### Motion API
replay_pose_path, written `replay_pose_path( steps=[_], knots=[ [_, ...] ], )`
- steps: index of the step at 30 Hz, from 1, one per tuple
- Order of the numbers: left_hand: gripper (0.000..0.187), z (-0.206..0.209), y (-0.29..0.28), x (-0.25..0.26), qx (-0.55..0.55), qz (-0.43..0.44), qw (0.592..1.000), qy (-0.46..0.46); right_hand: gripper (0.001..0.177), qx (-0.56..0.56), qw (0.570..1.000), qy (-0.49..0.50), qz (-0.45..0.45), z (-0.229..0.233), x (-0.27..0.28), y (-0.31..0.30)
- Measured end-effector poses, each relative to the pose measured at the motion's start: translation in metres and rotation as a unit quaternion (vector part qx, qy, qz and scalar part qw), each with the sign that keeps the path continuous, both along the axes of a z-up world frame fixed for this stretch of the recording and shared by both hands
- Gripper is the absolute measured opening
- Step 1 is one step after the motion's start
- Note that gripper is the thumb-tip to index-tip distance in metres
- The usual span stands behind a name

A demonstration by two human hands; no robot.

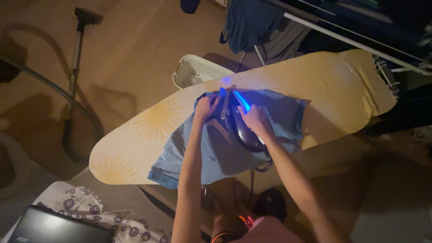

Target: Ironing a blue polo shirt on an ironing board.

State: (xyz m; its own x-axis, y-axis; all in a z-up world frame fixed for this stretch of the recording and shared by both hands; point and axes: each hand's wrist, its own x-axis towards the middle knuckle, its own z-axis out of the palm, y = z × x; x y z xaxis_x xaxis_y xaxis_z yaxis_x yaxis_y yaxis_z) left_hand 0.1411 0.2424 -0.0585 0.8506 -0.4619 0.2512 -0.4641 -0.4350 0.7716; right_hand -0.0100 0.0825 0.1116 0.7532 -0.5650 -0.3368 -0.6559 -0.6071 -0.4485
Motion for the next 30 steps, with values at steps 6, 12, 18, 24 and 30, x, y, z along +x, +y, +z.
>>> replay_pose_path(
  steps=[6, 12, 18, 24, 30],
  knots=[
    [0.036, 0.016, 0.003, -0.005, 0.023, -0.010, 1.000, 0.006, 0.065, 0.009, 1.000, 0.011, 0.007, 0.012, 0.004, 0.002],
    [0.035, -0.001, -0.011, 0.016, 0.087, -0.017, 0.994, -0.056, 0.071, -0.089, 0.992, -0.003, 0.093, -0.037, -0.037, -0.021],
    [0.036, -0.010, -0.015, 0.026, 0.132, -0.014, 0.988, -0.078, 0.072, -0.092, 0.977, 0.044, 0.188, -0.004, -0.077, -0.023],
    [0.045, 0.000, -0.007, 0.022, 0.118, 0.012, 0.993, 0.003, 0.067, -0.084, 0.958, 0.018, 0.274, -0.014, -0.063, -0.046],
    [0.041, -0.017, -0.006, 0.026, 0.028, -0.005, 0.999, -0.034, 0.065, -0.092, 0.966, 0.002, 0.240, -0.016, -0.057, -0.040]
  ],
)
